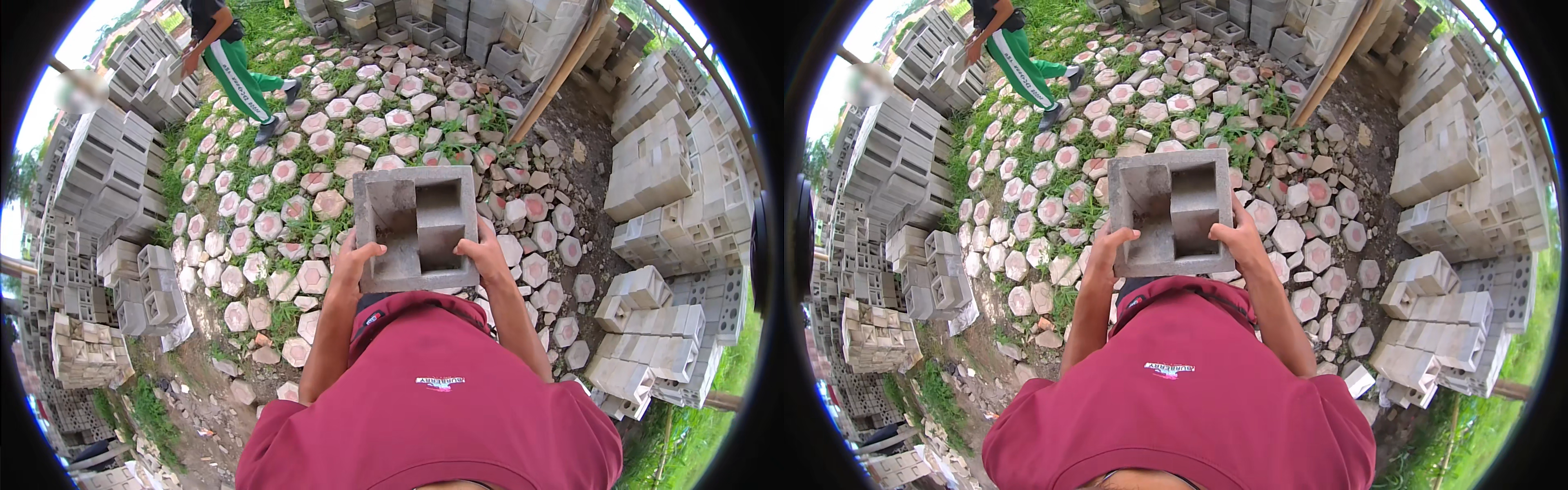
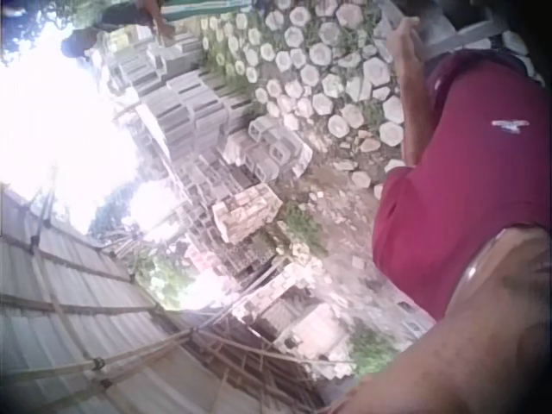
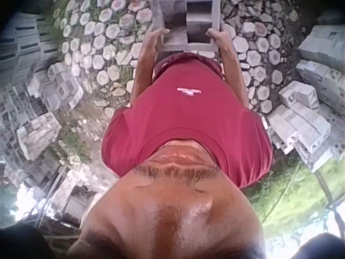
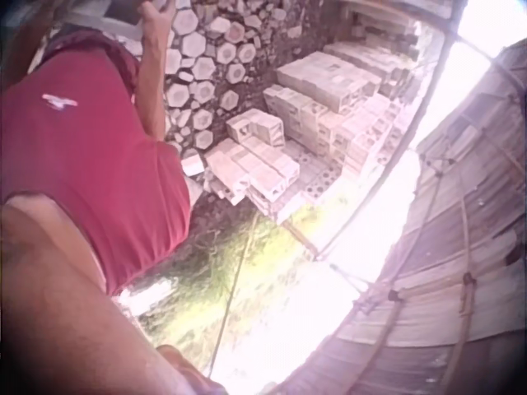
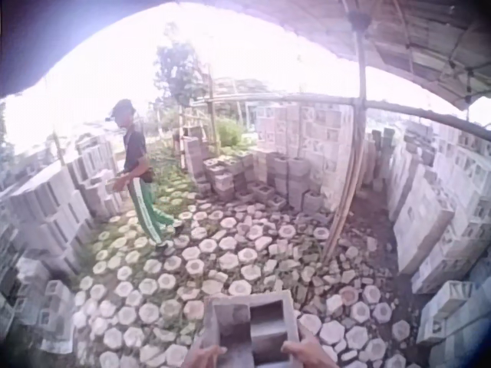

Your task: The person picks up decorative concrete blocks one at a time and places them onto a larger organized stack on the ground.

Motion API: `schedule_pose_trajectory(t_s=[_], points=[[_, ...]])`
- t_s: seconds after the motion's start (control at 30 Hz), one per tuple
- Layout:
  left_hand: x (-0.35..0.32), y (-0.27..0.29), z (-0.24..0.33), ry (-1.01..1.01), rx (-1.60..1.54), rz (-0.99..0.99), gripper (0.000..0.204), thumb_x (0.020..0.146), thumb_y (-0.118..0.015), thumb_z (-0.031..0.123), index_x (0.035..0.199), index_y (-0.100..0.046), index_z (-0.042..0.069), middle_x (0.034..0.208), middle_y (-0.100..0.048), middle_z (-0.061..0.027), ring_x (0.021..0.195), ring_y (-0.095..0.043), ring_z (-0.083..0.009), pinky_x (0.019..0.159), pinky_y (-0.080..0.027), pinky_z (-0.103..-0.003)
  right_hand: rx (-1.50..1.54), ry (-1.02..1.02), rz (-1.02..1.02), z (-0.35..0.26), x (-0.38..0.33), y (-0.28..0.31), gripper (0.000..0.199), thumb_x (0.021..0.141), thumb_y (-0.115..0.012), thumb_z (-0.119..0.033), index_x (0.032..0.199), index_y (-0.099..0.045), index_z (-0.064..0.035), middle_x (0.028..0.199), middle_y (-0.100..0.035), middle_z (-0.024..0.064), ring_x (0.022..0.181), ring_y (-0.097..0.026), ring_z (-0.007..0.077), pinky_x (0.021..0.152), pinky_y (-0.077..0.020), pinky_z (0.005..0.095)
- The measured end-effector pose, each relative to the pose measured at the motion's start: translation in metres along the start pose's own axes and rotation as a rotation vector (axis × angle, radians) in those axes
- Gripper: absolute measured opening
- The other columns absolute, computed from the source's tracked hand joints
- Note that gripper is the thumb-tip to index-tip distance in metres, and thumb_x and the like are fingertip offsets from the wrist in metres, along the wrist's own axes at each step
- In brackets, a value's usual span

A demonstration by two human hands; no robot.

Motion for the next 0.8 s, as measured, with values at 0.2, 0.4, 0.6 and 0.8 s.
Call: schedule_pose_trajectory(t_s=[0.2, 0.4, 0.6, 0.8], points=[[0.136, 0.009, 0.076, 0.012, -0.027, -0.077, 0.062, 0.069, -0.063, 0.007, 0.129, -0.050, 0.001, 0.106, -0.061, -0.0081, 0.091, -0.058, -0.0195, 0.082, -0.047, -0.031, -0.005, 0.041, 0.088, -0.026, 0.132, -0.022, 0.075, 0.064, -0.060, -0.004, 0.137, -0.043, 0.0008, 0.107, -0.058, 0.0093, 0.091, -0.055, 0.0174, 0.080, -0.0465, 0.0281], [0.248, 0.006, 0.155, -0.045, 0.029, -0.077, 0.062, 0.069, -0.063, 0.007, 0.130, -0.050, 0.001, 0.103, -0.059, -0.0064, 0.090, -0.056, -0.0176, 0.081, -0.045, -0.030, 0.066, 0.004, 0.138, -0.073, 0.259, -0.039, 0.079, 0.064, -0.062, -0.003, 0.140, -0.041, -0.0003, 0.107, -0.059, 0.0088, 0.090, -0.056, 0.0165, 0.080, -0.0467, 0.0277], [0.345, 0.008, 0.221, -0.024, 0.060, -0.140, 0.063, 0.070, -0.063, 0.008, 0.131, -0.047, 0.002, 0.104, -0.058, -0.0064, 0.091, -0.055, -0.0169, 0.081, -0.045, -0.029, 0.045, 0.040, 0.193, -0.099, 0.353, -0.051, 0.079, 0.064, -0.062, -0.004, 0.140, -0.041, 0.0003, 0.112, -0.058, 0.0094, 0.094, -0.056, 0.0163, 0.082, -0.0470, 0.0276], [0.441, -0.021, 0.273, -0.086, 0.100, -0.182, 0.056, 0.070, -0.061, 0.008, 0.124, -0.049, 0.000, 0.097, -0.054, -0.0059, 0.086, -0.054, -0.0166, 0.075, -0.046, -0.030, 0.069, 0.009, 0.203, -0.127, 0.454, -0.032, 0.091, 0.063, -0.063, -0.001, 0.148, -0.031, -0.0021, 0.120, -0.054, 0.0104, 0.094, -0.056, 0.0161, 0.080, -0.0488, 0.0286]])
Point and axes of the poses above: each hand's wrist, its own x-axis towards the middle knuckle, its own y-axis out of the back of the hand, z = x × y, the point moved 1 cm from there along x, towards the middle knuckle
